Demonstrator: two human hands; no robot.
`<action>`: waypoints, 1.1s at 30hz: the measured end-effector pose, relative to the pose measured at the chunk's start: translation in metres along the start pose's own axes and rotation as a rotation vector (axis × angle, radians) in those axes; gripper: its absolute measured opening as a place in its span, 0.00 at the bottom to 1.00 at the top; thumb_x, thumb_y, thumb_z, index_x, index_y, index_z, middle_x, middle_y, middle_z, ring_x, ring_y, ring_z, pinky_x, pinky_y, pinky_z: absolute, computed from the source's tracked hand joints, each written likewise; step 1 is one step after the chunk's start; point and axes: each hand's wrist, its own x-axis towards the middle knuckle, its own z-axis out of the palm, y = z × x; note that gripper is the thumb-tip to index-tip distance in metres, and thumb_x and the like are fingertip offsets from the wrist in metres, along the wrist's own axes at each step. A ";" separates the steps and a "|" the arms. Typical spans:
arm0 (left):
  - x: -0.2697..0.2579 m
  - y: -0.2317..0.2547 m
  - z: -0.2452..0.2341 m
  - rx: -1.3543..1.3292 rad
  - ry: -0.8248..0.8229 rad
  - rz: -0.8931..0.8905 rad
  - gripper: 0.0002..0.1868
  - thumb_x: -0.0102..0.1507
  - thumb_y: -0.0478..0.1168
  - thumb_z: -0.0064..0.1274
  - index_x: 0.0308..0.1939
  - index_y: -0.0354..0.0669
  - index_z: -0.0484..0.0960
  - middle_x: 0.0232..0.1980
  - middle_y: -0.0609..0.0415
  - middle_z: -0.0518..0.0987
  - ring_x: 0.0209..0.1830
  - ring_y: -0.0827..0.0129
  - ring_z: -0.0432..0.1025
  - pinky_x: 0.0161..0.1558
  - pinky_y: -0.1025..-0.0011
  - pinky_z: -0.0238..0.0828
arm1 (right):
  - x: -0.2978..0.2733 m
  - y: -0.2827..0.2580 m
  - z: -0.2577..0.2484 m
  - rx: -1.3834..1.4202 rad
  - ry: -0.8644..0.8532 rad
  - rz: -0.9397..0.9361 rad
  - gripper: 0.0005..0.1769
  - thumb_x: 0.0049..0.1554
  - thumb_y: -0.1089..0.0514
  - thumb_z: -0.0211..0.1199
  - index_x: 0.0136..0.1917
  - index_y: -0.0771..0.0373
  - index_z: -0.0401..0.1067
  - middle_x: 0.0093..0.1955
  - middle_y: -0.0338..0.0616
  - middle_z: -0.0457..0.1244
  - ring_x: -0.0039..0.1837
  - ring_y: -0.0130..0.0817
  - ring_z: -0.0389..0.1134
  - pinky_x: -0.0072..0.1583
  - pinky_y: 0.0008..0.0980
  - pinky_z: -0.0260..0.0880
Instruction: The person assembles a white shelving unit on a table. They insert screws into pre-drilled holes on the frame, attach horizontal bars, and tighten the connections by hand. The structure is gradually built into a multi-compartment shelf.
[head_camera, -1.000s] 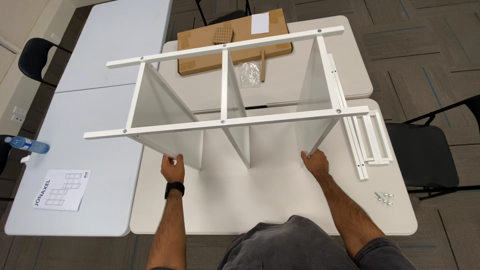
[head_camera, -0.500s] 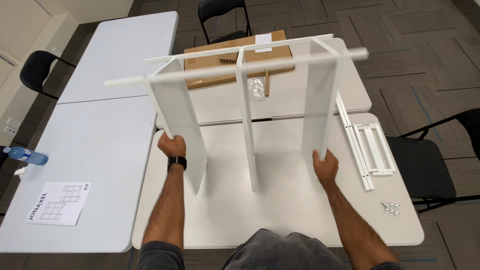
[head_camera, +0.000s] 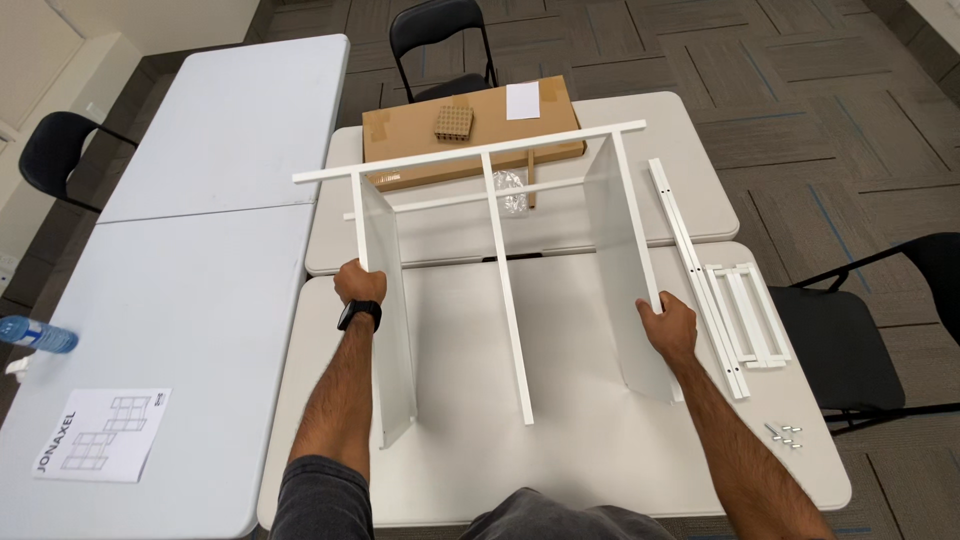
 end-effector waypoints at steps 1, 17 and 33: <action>0.002 -0.003 0.005 -0.001 -0.005 0.004 0.09 0.60 0.29 0.54 0.40 0.33 0.89 0.36 0.38 0.87 0.41 0.47 0.85 0.46 0.53 0.86 | 0.001 -0.003 -0.001 -0.001 0.004 0.004 0.23 0.64 0.48 0.69 0.35 0.60 0.65 0.31 0.49 0.64 0.37 0.36 0.63 0.41 0.43 0.68; 0.035 -0.016 0.056 0.015 -0.209 -0.038 0.11 0.60 0.32 0.54 0.41 0.27 0.88 0.39 0.33 0.86 0.45 0.45 0.84 0.45 0.50 0.84 | 0.029 -0.018 0.002 -0.089 -0.108 0.098 0.19 0.64 0.49 0.64 0.36 0.62 0.68 0.33 0.53 0.65 0.40 0.36 0.62 0.42 0.43 0.68; -0.035 -0.024 -0.041 -0.539 -0.487 -0.225 0.26 0.75 0.46 0.51 0.77 0.47 0.77 0.73 0.41 0.80 0.75 0.49 0.72 0.74 0.47 0.71 | 0.066 0.059 -0.001 0.025 -0.233 0.107 0.38 0.76 0.26 0.51 0.55 0.63 0.79 0.50 0.60 0.72 0.56 0.51 0.71 0.60 0.55 0.69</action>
